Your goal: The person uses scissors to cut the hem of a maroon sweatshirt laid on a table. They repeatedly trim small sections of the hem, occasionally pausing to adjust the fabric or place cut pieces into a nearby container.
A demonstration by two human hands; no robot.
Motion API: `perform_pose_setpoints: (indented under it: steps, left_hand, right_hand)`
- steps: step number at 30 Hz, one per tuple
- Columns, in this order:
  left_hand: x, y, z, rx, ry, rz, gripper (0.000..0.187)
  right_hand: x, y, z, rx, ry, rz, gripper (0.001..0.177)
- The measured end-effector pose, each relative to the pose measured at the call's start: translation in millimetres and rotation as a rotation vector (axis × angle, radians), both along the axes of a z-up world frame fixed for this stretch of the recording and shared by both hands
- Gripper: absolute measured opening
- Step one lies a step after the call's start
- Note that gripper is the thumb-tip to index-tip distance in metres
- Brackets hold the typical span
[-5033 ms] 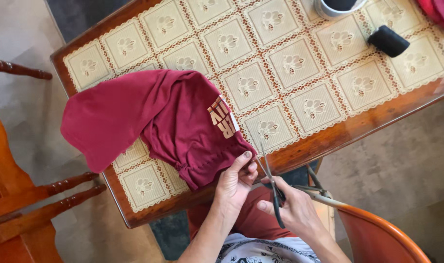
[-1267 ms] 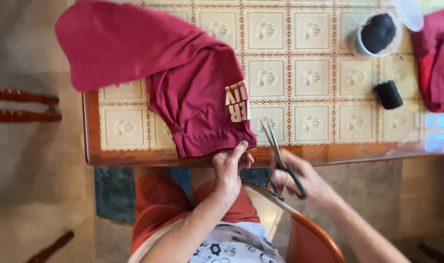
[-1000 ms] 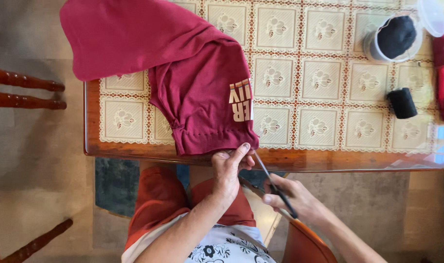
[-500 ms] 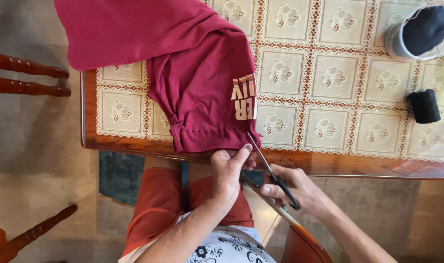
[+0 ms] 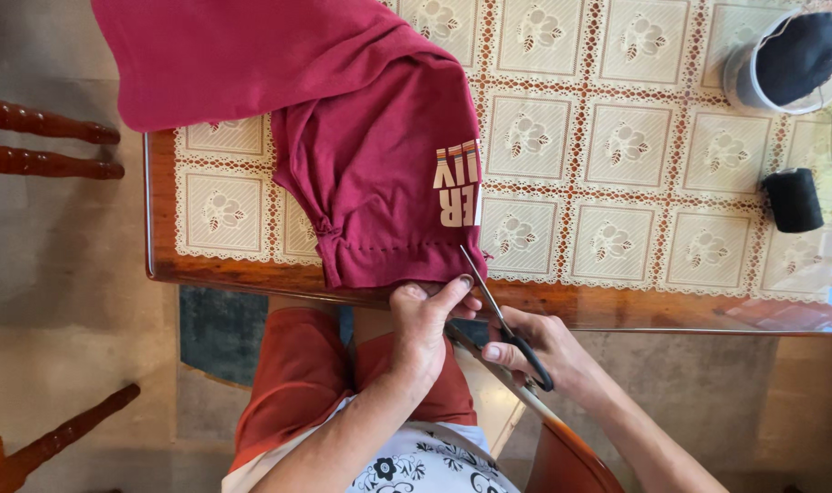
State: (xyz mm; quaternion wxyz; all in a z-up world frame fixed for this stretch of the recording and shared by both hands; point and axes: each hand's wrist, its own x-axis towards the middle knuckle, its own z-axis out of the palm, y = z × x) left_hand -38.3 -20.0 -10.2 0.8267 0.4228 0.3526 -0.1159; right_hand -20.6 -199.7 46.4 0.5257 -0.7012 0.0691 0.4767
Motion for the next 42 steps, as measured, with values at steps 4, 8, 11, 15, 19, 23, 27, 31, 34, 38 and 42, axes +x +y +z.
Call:
perform_pose_setpoints:
  steps: [4,8,11,15,19,23,27,31,34,38,42]
  left_hand:
    - [1.4,0.0,0.9,0.003,0.019,0.008,0.008]
    - [1.6,0.1,0.0,-0.004,0.026,-0.008,0.007]
    - [1.1,3.4,0.7,0.005,0.013,-0.015,0.006]
    - [0.6,3.4,2.8,0.029,0.019,-0.031,0.006]
    - [1.7,-0.3,3.2,-0.006,-0.004,-0.026,0.008]
    - [0.8,-3.0,5.1,-0.019,0.000,-0.022,0.008]
    - [-0.1,-4.7,6.5,-0.022,0.001,-0.016,0.009]
    - [-2.5,-5.2,6.1,0.029,-0.006,-0.030,0.011]
    - [-3.9,-4.9,2.9,0.038,-0.013,-0.033,0.012]
    - [-7.4,-7.2,1.5,0.035,0.026,-0.051,0.008]
    - [-10.0,-7.9,2.5,-0.005,0.011,-0.060,0.007]
  right_hand:
    - [-2.9,3.1,3.8,-0.045,-0.020,0.016,0.063]
    - [-1.7,-0.1,-0.7,-0.001,-0.030,0.009,0.065]
    - [1.1,-2.4,-4.1,0.003,-0.029,0.057,0.065]
    - [2.7,-4.3,-6.4,-0.003,0.007,0.073,0.065]
    - [-3.8,-7.3,-11.6,0.008,-0.032,0.035,0.060]
    - [-11.4,-14.9,-18.8,0.049,-0.085,0.024,0.056]
    - [-15.1,-18.4,-23.3,0.043,-0.101,0.034,0.053]
    - [-15.9,-13.8,-18.4,0.056,-0.103,0.002,0.051]
    - [-13.6,-10.1,-14.3,0.026,-0.062,-0.003,0.060]
    - [-8.2,-7.6,-11.6,0.024,-0.012,0.028,0.070]
    - [-4.8,-7.8,-10.8,0.037,0.008,0.038,0.071]
